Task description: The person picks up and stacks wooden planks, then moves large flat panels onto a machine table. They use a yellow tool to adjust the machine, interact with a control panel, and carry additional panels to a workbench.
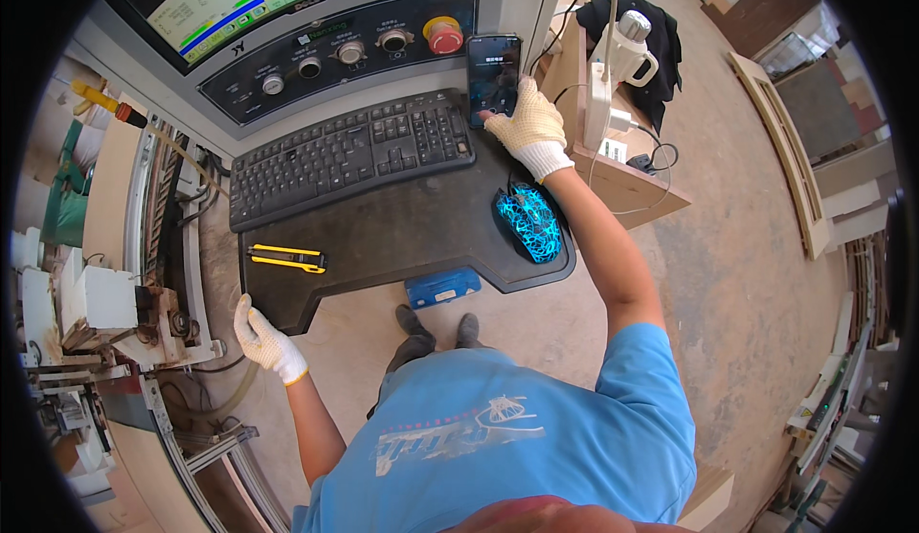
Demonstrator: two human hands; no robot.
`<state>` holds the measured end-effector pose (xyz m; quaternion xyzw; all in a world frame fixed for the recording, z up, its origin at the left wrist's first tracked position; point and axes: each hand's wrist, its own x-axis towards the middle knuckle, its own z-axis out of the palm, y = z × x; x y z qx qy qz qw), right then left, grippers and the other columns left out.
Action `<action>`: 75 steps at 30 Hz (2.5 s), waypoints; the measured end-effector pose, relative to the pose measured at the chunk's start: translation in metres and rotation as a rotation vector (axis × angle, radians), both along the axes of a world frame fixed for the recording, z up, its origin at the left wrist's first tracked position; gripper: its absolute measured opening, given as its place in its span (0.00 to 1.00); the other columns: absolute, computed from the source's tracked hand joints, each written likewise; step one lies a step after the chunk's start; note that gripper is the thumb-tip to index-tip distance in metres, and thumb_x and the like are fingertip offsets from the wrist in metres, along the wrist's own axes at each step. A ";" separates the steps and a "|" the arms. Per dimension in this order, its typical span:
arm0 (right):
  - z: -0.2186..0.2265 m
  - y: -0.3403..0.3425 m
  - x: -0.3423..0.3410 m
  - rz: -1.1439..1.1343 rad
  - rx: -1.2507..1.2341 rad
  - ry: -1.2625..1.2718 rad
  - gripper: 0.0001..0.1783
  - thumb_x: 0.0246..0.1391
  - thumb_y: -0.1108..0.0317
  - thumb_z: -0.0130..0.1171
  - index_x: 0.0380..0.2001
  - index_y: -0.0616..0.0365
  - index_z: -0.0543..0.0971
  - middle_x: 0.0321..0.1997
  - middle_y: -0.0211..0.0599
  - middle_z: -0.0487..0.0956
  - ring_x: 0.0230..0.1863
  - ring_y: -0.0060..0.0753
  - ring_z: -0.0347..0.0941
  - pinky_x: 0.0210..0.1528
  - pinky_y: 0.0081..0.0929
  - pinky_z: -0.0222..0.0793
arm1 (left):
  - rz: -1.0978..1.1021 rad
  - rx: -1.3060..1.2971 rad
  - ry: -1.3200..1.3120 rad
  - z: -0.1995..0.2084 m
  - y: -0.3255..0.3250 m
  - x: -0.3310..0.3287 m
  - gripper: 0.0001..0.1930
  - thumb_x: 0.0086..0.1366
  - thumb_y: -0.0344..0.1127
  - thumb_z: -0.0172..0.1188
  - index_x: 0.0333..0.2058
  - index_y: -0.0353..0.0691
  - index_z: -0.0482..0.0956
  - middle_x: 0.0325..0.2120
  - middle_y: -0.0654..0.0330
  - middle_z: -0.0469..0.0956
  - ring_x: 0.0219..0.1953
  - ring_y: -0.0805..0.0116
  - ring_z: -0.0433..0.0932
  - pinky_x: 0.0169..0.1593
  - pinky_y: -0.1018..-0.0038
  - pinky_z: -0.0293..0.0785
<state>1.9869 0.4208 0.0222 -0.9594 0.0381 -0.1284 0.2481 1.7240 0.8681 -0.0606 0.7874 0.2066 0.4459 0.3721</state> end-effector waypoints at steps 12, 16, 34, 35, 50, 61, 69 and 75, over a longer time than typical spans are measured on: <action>0.000 -0.004 -0.004 -0.018 0.337 0.007 0.68 0.32 0.43 0.84 0.72 0.62 0.61 0.67 0.56 0.74 0.68 0.55 0.71 0.68 0.44 0.67 | 0.010 -0.008 -0.014 -0.002 -0.002 -0.001 0.14 0.75 0.29 0.52 0.51 0.28 0.81 0.51 0.50 0.82 0.53 0.59 0.80 0.61 0.66 0.73; -0.003 -0.043 -0.057 0.060 0.335 -0.252 0.41 0.51 0.54 0.75 0.63 0.61 0.73 0.62 0.52 0.77 0.64 0.52 0.75 0.65 0.42 0.70 | -0.018 0.029 -0.024 -0.004 -0.001 -0.003 0.14 0.75 0.29 0.51 0.51 0.27 0.80 0.51 0.49 0.82 0.53 0.57 0.79 0.62 0.65 0.72; 0.058 0.278 -0.285 1.885 1.348 0.253 0.18 0.66 0.53 0.60 0.40 0.59 0.83 0.27 0.34 0.78 0.22 0.35 0.71 0.25 0.32 0.66 | -0.640 -0.034 0.019 0.004 0.052 -0.050 0.15 0.67 0.26 0.58 0.52 0.32 0.80 0.57 0.47 0.78 0.64 0.45 0.72 0.67 0.55 0.67; 0.054 0.315 -0.294 1.929 1.375 0.309 0.17 0.66 0.54 0.60 0.40 0.59 0.83 0.27 0.34 0.78 0.22 0.34 0.71 0.25 0.32 0.66 | -0.645 -0.074 0.087 -0.004 0.072 -0.068 0.16 0.67 0.26 0.58 0.53 0.33 0.79 0.58 0.47 0.78 0.63 0.47 0.73 0.66 0.56 0.68; 0.054 0.661 -0.229 2.220 1.219 0.900 0.13 0.61 0.62 0.63 0.40 0.61 0.80 0.31 0.30 0.78 0.28 0.24 0.71 0.32 0.23 0.67 | -0.397 -0.501 1.352 -0.213 0.371 -0.263 0.23 0.68 0.51 0.54 0.49 0.41 0.85 0.48 0.46 0.84 0.53 0.45 0.81 0.58 0.57 0.74; -0.219 0.820 0.114 0.530 0.849 0.353 0.21 0.61 0.69 0.57 0.57 0.60 0.76 0.36 0.30 0.80 0.36 0.24 0.75 0.43 0.26 0.74 | -0.662 -0.444 1.315 -0.239 0.475 -0.024 0.25 0.66 0.55 0.55 0.47 0.40 0.85 0.42 0.46 0.85 0.44 0.46 0.83 0.52 0.57 0.77; -0.270 0.772 0.217 0.394 0.499 0.449 0.45 0.57 0.68 0.58 0.76 0.58 0.54 0.49 0.48 0.82 0.49 0.39 0.79 0.55 0.35 0.74 | -0.271 -0.367 1.267 -0.254 0.628 0.239 0.21 0.64 0.51 0.57 0.44 0.42 0.87 0.47 0.45 0.84 0.51 0.42 0.81 0.56 0.54 0.76; -0.294 0.755 0.212 0.561 0.231 0.776 0.24 0.56 0.70 0.56 0.56 0.60 0.76 0.41 0.40 0.81 0.32 0.30 0.76 0.35 0.29 0.74 | 0.463 -1.057 0.291 -0.272 0.815 0.352 0.10 0.67 0.36 0.56 0.26 0.42 0.79 0.18 0.59 0.77 0.16 0.65 0.75 0.20 0.64 0.70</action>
